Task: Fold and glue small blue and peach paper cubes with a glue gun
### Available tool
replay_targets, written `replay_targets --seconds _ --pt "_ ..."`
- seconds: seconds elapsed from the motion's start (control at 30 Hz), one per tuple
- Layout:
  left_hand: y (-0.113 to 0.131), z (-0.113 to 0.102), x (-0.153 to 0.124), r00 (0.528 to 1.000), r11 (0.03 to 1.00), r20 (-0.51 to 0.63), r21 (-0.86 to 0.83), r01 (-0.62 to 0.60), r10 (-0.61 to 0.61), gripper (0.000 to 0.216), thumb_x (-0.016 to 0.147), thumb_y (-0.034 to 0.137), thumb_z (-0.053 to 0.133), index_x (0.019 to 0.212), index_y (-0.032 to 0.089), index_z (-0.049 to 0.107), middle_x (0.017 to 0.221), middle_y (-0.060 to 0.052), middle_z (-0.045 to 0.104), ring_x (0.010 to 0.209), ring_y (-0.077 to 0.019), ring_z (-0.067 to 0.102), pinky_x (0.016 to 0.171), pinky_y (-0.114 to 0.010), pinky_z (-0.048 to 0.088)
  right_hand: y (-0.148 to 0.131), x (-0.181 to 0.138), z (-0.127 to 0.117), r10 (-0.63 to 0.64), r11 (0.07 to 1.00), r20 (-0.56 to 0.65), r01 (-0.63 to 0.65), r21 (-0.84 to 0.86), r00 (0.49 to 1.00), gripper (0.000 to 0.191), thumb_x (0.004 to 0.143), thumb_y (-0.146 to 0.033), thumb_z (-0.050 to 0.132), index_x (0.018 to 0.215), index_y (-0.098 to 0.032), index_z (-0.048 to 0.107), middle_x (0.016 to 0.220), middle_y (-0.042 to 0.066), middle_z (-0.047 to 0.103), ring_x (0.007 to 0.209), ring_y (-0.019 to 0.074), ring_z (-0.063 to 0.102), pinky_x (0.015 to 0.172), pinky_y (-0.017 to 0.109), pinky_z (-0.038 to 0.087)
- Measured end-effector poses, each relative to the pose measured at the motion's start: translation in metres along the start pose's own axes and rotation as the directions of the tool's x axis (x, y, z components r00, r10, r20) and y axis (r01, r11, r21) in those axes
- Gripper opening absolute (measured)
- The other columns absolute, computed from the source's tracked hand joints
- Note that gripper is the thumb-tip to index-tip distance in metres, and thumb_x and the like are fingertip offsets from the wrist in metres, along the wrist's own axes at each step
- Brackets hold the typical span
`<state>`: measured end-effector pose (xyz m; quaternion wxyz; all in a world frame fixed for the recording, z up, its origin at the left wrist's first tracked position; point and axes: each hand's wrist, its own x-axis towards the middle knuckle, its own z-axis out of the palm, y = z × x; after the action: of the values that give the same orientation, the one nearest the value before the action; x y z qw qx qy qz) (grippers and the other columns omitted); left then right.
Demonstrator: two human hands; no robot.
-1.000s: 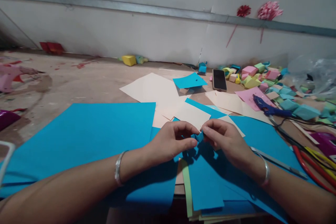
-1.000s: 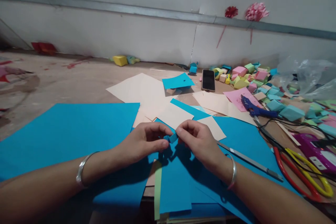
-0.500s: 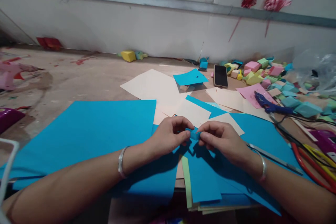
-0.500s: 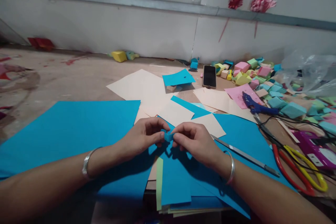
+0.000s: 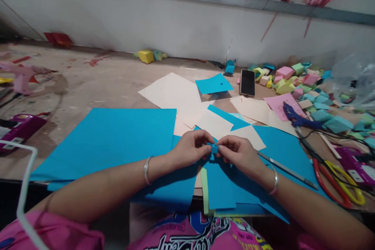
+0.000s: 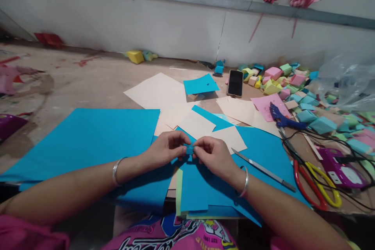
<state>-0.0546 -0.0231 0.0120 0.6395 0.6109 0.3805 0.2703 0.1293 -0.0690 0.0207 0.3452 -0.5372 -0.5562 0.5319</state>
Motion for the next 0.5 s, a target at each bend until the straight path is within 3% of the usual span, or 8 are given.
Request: replay_targets --seconds 0.37,0.43,0.5 --pt "-0.0005 -0.0013 0.0006 1.0 0.999 0.026 0.037 0.005 -0.006 0.014 0.072 0.021 0.067 0.083 0.013 0.063 0.065 -0.001 0.064 0.055 -0.0107 0.059 0.051 -0.022 0.049 0.004 0.0005 0.0006 -0.149 0.962 0.024 0.151 -0.229 0.989 0.016 0.086 -0.024 0.053 0.083 -0.018 0.068 0.073 0.002 0.069 0.065 0.0142 0.06 0.059 0.025 0.044" --pt "-0.0001 -0.0023 0.0016 1.0 1.0 0.012 0.017 0.019 -0.019 0.017 0.072 0.023 0.069 0.084 0.013 0.063 0.064 0.0 0.063 0.053 -0.0104 0.058 0.051 -0.023 0.049 0.0052 -0.0002 -0.0012 -0.235 0.907 0.005 0.221 -0.358 0.972 0.018 0.089 -0.025 0.051 0.092 -0.018 0.068 0.075 0.003 0.068 0.066 0.0151 0.06 0.061 0.027 0.043" --pt "0.0004 -0.0036 0.0027 0.999 0.999 -0.001 -0.021 0.035 -0.035 0.02 0.072 0.025 0.07 0.086 0.014 0.062 0.063 0.001 0.061 0.053 -0.0108 0.058 0.051 -0.023 0.05 0.0057 -0.0014 -0.0037 -0.366 0.783 -0.003 0.306 -0.541 0.93 0.025 0.092 -0.026 0.048 0.11 -0.017 0.064 0.08 0.005 0.069 0.071 0.0172 0.061 0.065 0.029 0.043"
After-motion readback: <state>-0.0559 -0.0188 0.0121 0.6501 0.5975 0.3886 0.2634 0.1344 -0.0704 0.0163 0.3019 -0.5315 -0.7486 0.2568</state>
